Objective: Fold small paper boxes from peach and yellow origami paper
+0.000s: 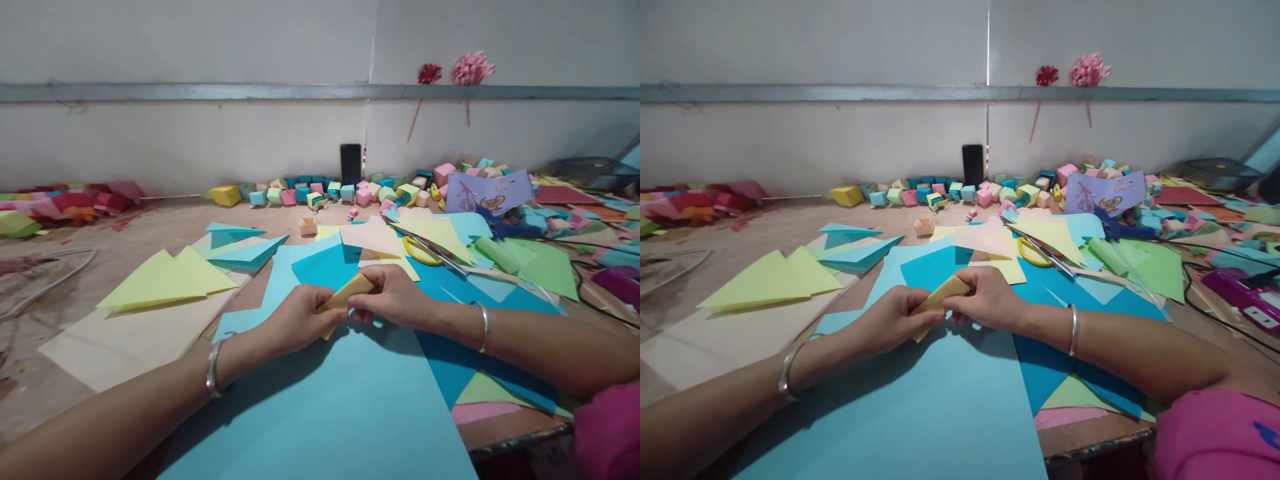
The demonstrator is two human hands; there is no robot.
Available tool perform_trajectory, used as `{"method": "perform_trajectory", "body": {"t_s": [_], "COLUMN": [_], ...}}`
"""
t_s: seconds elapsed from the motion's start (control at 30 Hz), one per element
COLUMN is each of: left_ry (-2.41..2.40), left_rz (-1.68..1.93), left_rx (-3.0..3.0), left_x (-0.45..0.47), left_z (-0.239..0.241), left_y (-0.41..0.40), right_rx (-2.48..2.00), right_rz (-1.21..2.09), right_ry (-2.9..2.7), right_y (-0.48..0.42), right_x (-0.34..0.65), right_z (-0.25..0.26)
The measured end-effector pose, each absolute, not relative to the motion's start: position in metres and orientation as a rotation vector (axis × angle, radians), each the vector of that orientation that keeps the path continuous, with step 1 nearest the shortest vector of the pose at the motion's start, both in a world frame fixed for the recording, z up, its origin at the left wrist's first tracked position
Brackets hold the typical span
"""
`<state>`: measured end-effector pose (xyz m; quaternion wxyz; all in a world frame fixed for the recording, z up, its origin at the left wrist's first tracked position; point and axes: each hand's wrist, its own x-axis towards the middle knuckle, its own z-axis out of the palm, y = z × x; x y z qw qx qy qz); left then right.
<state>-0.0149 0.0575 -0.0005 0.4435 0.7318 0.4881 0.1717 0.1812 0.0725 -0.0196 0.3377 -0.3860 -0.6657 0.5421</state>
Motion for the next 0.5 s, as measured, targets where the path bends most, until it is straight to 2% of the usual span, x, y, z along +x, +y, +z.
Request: {"method": "perform_trajectory", "body": {"t_s": [0.17, 0.5], "left_ry": [1.256, 1.356], "left_rz": [0.522, 0.648], "left_rx": [1.704, 1.503], "left_x": [-0.017, -0.017], "left_z": [0.000, 0.013], "left_y": [0.066, 0.071], "right_rx": [-0.963, -1.034], "right_rz": [1.570, 1.520], "right_ry": [-1.590, -1.355], "right_y": [0.086, 0.105], "right_x": [0.184, 0.192], "right_z": [-0.024, -0.018]}}
